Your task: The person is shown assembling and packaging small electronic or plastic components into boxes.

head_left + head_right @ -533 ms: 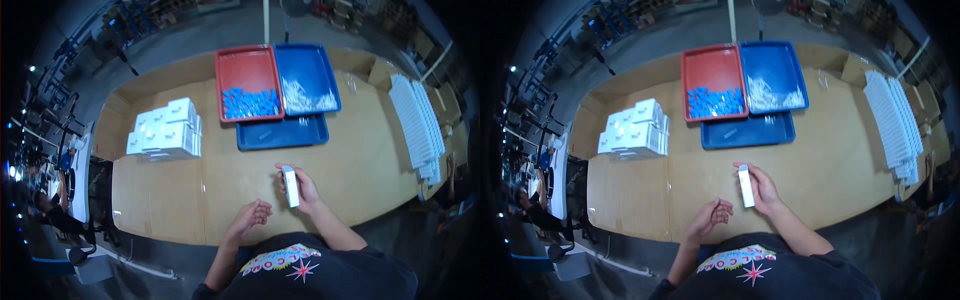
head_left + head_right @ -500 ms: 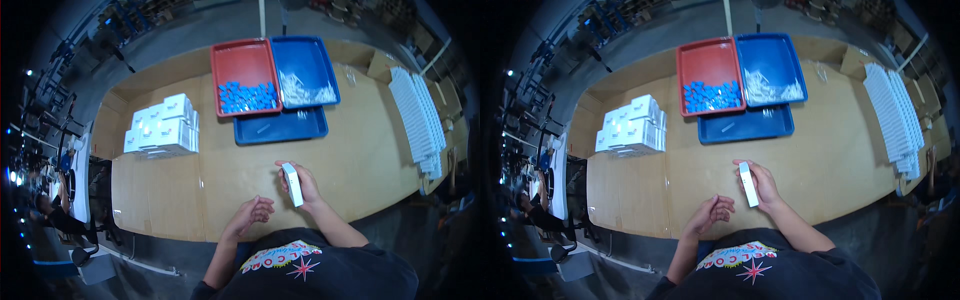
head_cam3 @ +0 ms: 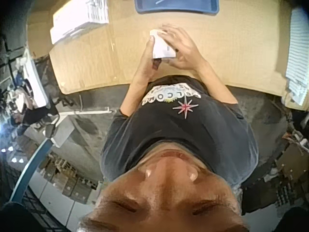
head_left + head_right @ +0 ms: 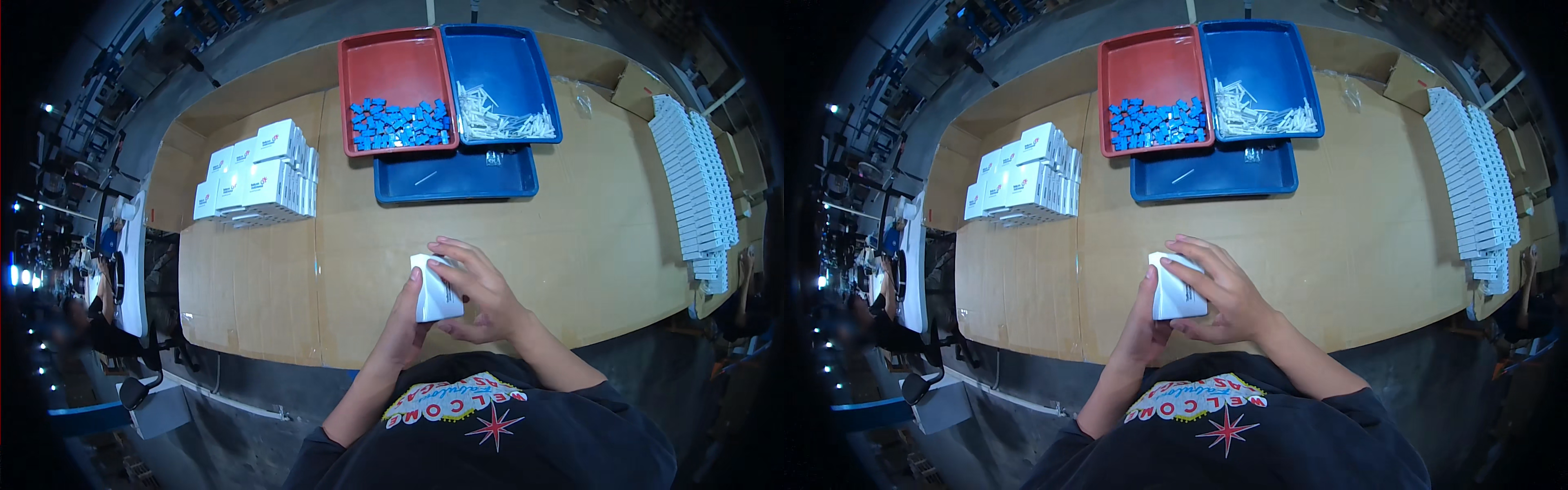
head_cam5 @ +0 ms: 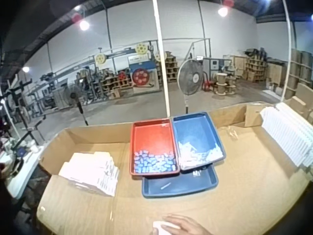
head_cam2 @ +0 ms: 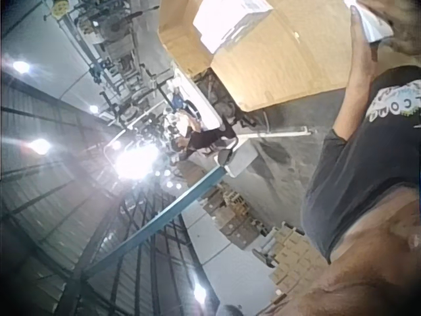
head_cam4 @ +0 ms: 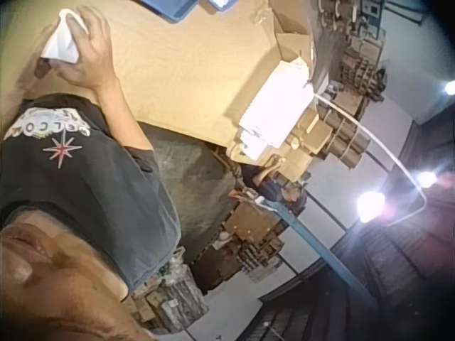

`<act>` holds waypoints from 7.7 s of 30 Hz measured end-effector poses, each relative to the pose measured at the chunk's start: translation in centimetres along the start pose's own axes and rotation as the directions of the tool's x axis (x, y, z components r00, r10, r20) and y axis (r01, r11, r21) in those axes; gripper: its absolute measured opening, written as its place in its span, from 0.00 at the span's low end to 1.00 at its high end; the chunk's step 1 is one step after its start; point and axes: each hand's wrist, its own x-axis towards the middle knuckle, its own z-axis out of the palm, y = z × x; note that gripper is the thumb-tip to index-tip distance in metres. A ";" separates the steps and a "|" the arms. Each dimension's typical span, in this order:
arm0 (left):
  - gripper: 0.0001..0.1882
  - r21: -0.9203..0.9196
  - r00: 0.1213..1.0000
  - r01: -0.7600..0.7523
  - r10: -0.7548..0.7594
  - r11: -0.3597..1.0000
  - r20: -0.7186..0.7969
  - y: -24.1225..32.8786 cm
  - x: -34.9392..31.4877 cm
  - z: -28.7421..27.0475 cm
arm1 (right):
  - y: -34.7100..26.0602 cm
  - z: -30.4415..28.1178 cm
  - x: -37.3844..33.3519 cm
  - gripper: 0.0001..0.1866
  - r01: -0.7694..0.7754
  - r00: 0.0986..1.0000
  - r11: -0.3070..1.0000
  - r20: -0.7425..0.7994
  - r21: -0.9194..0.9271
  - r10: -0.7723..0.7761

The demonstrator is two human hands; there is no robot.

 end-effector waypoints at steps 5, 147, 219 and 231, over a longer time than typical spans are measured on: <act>0.30 0.039 0.998 -0.043 0.045 0.998 -0.052 -1.5 1.5 0.8 | 2.9 1.4 -1.5 0.42 0.081 0.996 0.996 0.022 0.022 -0.082; 0.39 0.556 0.331 -0.798 0.941 0.235 0.077 -5.6 3.8 -1.3 | -3.3 6.3 -1.5 0.23 -0.360 0.904 0.812 -0.045 0.459 0.426; 0.30 0.138 0.855 -0.410 0.433 0.902 -0.288 -4.3 4.9 -0.2 | 2.7 3.6 -2.1 0.28 -0.033 0.999 0.991 0.020 -0.130 0.036; 0.28 0.221 0.800 -0.449 0.499 0.866 -0.332 -5.6 5.6 0.0 | 3.4 6.3 -4.1 0.26 -0.102 0.993 0.983 -0.070 -0.152 0.093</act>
